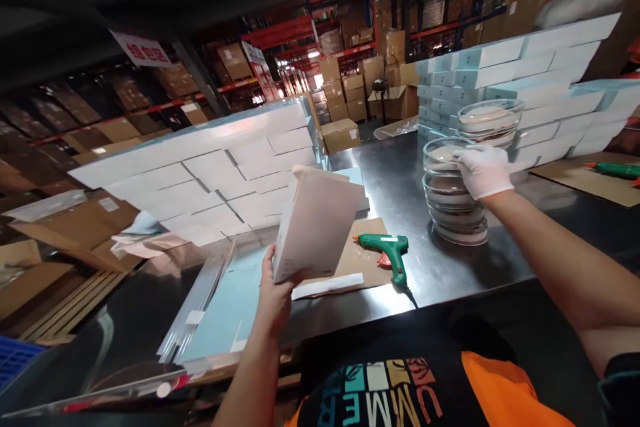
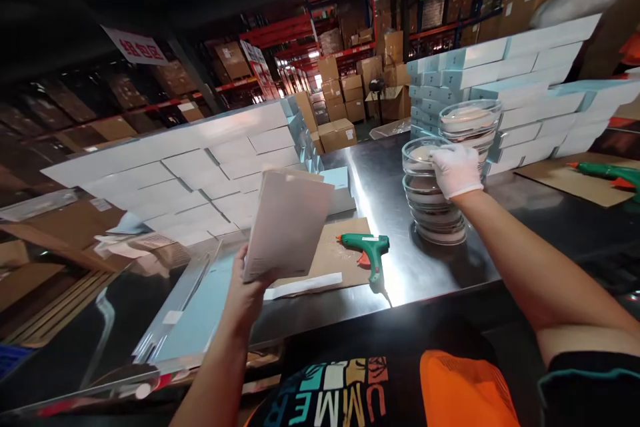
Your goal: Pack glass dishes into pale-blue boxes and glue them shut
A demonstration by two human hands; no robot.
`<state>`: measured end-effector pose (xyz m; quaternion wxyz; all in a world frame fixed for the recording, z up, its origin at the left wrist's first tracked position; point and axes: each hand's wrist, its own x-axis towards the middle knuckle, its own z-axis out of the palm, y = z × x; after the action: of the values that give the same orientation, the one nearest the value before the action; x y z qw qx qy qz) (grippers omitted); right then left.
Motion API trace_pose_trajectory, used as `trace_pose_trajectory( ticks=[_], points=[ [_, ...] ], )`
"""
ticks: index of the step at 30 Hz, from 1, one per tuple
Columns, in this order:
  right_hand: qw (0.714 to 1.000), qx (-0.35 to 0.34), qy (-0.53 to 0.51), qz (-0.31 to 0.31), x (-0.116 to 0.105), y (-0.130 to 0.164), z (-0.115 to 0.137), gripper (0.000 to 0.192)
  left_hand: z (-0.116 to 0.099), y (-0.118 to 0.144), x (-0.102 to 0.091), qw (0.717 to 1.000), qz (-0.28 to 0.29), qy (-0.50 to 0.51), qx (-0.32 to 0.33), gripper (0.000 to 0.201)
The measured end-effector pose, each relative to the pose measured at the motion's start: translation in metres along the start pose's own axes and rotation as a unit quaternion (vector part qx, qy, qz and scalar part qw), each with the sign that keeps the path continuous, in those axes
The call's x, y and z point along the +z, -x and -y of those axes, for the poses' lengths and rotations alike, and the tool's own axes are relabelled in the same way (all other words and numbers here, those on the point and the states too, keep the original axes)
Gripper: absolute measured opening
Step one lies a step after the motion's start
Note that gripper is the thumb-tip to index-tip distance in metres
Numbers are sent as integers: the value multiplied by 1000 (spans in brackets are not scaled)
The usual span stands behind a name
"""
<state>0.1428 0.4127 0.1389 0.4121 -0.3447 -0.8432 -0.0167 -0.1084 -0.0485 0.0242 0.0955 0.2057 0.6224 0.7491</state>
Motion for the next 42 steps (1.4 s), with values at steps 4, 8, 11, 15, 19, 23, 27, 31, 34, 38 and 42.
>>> trace_pose_trajectory(
  ticks=[4, 8, 11, 15, 19, 23, 27, 31, 34, 38, 42],
  points=[
    [997, 10, -50, -58, -25, -4, 20, 11, 18, 0, 1, 998, 0, -63, 18, 107],
    [978, -7, -173, -115, -61, 15, 62, 11, 34, 2, 6, 994, 6, -97, 39, 99],
    [949, -99, -299, -17, -84, 42, 108, 25, 49, 8, 13, 995, 35, -88, 3, 100],
    [879, -290, -347, 150, -94, 74, 166, 31, 69, 24, 24, 990, 134, -41, -22, 97],
    [863, -337, -353, 133, -87, 100, 194, 18, 83, 38, 26, 980, 177, -69, -64, 89],
    [874, -283, -382, 98, -62, 123, 182, 47, 93, 39, 21, 979, 165, -77, -96, 90],
    [891, -143, -422, 87, -8, 159, 164, 69, 100, 41, 16, 981, 161, -75, -75, 109],
    [857, -70, -481, 173, 40, 201, 175, 74, 88, 42, 13, 988, 114, -86, 53, 110],
    [801, 0, -560, 213, 59, 212, 201, 72, 69, 36, 17, 970, 122, -132, 166, 84],
    [794, 110, -571, 177, 78, 207, 234, 49, 61, 33, 25, 971, 61, -98, 208, 78],
    [815, 120, -559, 96, 90, 199, 235, 52, 73, 37, 16, 973, 66, -107, 195, 87]
  ],
)
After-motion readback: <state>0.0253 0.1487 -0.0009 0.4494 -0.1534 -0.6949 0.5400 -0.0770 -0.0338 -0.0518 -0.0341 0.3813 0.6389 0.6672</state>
